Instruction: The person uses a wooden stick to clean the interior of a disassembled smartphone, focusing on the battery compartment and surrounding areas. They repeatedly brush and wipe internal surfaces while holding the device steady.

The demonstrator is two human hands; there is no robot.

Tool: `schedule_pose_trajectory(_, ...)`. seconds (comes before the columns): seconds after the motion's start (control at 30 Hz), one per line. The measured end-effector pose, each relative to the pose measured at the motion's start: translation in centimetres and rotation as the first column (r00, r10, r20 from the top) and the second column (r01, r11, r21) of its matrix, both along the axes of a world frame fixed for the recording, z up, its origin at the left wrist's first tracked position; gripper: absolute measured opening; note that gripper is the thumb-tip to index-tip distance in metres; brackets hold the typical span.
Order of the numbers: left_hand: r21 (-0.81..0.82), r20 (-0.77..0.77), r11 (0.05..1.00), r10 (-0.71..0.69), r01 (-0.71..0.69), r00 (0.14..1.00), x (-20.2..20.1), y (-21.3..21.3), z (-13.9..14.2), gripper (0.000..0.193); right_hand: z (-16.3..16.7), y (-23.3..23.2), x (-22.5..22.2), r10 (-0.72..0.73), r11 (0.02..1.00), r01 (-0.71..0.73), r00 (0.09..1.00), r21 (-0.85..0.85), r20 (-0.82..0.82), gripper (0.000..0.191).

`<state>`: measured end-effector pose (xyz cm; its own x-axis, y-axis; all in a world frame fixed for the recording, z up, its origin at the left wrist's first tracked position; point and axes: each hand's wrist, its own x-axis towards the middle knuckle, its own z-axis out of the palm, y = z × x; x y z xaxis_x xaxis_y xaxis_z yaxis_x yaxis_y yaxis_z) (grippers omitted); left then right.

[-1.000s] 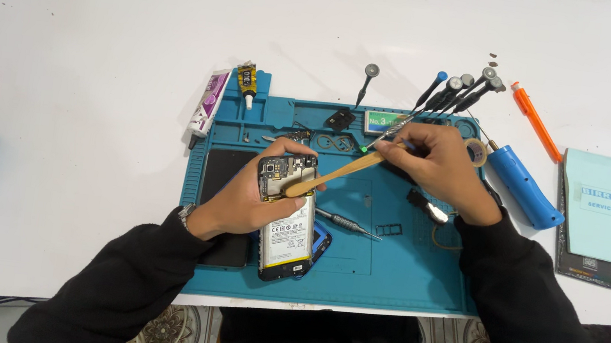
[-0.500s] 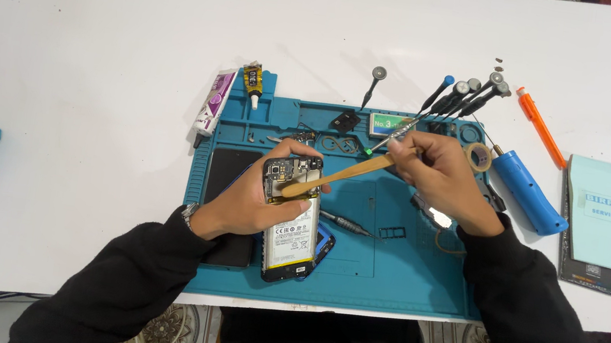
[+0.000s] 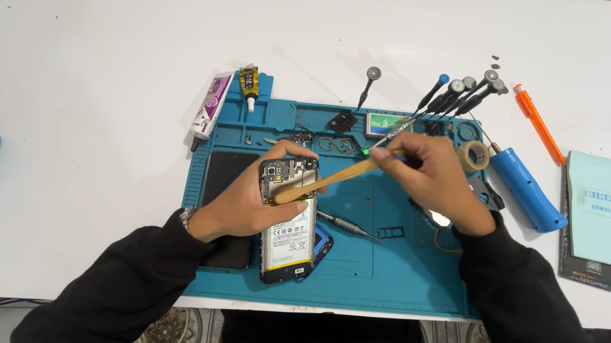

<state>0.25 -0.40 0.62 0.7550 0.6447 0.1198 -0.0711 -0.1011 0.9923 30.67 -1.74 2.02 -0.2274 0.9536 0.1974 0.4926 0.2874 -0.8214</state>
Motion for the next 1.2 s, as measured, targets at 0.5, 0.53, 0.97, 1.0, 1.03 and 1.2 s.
schedule_pose_trajectory(0.5, 0.004, -0.005, 1.0, -0.004, 0.004, 1.0, -0.1, 0.0, 0.1, 0.058, 0.8, -0.4, -0.3, -0.076, 0.997, 0.076, 0.997, -0.031, 0.022, 0.026)
schedule_pose_trajectory(0.53, 0.002, -0.004, 1.0, -0.005, 0.005, 1.0, -0.2, 0.0, 0.0, 0.058, 0.8, -0.3, -0.1, -0.072, 0.997, 0.072, 0.997, -0.025, -0.002, 0.025)
schedule_pose_trajectory(0.97, -0.029, 0.005, 1.0, -0.007, 0.007, 1.0, -0.3, 0.1, -0.2, 0.059, 0.6, -0.5, -0.3, -0.096, 0.995, 0.095, 0.995, -0.022, -0.037, 0.03)
schedule_pose_trajectory(1.0, -0.036, 0.001, 0.999, -0.012, 0.012, 1.0, -0.2, 0.0, -0.2, 0.06, 0.7, -0.4, -0.1, -0.099, 0.995, 0.099, 0.994, -0.018, -0.055, 0.032)
schedule_pose_trajectory(1.03, -0.046, 0.012, 0.999, -0.016, 0.017, 1.0, -0.3, 0.0, -0.2, 0.06, 0.8, -0.3, 0.1, -0.09, 0.996, 0.089, 0.989, -0.009, -0.114, 0.03)
schedule_pose_trajectory(1.2, -0.077, 0.013, 0.997, -0.009, 0.01, 1.0, -0.3, 0.0, 0.0, 0.06, 0.6, -0.1, 0.1, -0.084, 0.996, 0.082, 0.982, -0.019, -0.172, 0.025)
